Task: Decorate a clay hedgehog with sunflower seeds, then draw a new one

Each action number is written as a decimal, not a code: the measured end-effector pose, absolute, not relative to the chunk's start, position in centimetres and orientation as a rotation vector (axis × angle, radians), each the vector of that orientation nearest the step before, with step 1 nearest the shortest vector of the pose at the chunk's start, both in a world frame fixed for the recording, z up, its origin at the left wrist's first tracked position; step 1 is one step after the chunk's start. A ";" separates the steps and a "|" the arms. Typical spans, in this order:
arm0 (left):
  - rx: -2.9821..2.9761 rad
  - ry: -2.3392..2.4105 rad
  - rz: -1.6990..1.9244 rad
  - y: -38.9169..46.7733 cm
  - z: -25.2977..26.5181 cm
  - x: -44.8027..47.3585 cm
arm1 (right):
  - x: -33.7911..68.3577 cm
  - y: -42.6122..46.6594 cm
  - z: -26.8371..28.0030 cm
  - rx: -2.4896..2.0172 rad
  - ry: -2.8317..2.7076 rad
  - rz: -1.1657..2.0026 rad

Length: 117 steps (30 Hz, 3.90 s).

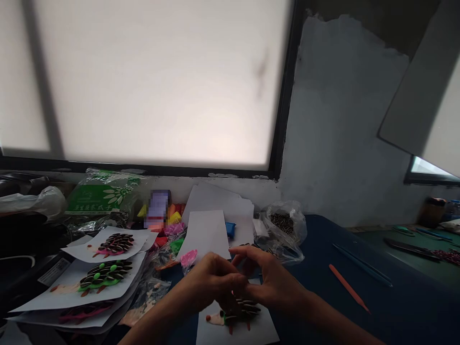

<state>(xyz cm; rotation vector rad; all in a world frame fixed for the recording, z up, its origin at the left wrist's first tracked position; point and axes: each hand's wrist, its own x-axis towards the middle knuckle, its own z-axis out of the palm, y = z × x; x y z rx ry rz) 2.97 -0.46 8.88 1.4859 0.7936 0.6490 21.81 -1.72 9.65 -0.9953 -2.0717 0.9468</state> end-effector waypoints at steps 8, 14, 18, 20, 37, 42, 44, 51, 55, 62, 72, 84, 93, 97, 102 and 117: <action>1.312 0.792 0.815 0.5 8.3 1.7 | 22.5 -1.1 9.9 -1.007 -1.999 0.940; 1.222 0.734 0.788 -0.4 7.5 2.9 | 22.7 -0.9 9.5 -1.059 -2.030 0.835; 1.087 0.695 0.741 -1.1 7.4 3.4 | 22.6 -0.9 9.3 -1.078 -2.028 0.894; 1.052 0.657 0.734 -1.2 7.6 3.6 | 22.6 -0.9 9.4 -1.069 -1.997 0.882; 1.295 0.701 0.749 -1.2 9.7 2.8 | 22.5 -1.1 9.5 -0.995 -1.985 0.792; 1.314 0.779 0.775 0.1 9.0 2.1 | 22.7 -1.0 9.7 -0.991 -1.994 0.885; 1.296 0.788 0.802 0.3 8.5 1.9 | 22.7 -1.0 9.7 -0.946 -1.979 0.879; 1.286 0.777 0.805 0.6 7.2 2.1 | 22.5 -1.2 9.6 -0.904 -2.011 0.843; 1.286 0.798 0.812 0.7 6.9 2.3 | 22.5 -1.1 9.4 -1.002 -2.023 0.875; 1.312 0.863 0.755 0.9 6.4 3.0 | 22.3 -0.9 9.0 -1.082 -1.984 0.813; 1.450 0.948 0.733 0.4 6.3 4.4 | 20.9 -2.0 8.7 -1.087 -2.006 0.457; 1.824 1.289 0.796 2.1 5.4 0.7 | 22.5 -1.2 9.3 -1.153 -2.132 0.650; 2.055 1.381 0.586 2.5 3.3 -0.6 | 23.4 -2.0 8.5 -1.286 -2.185 0.687; 2.124 1.415 0.529 2.1 3.7 -0.3 | 23.3 -2.2 7.9 -1.308 -2.231 0.613; 2.176 1.472 0.508 1.8 3.8 0.2 | 23.0 -2.2 7.8 -1.305 -2.259 0.623; 2.216 1.497 0.464 1.7 3.8 0.3 | 22.9 -2.0 7.5 -1.315 -2.311 0.552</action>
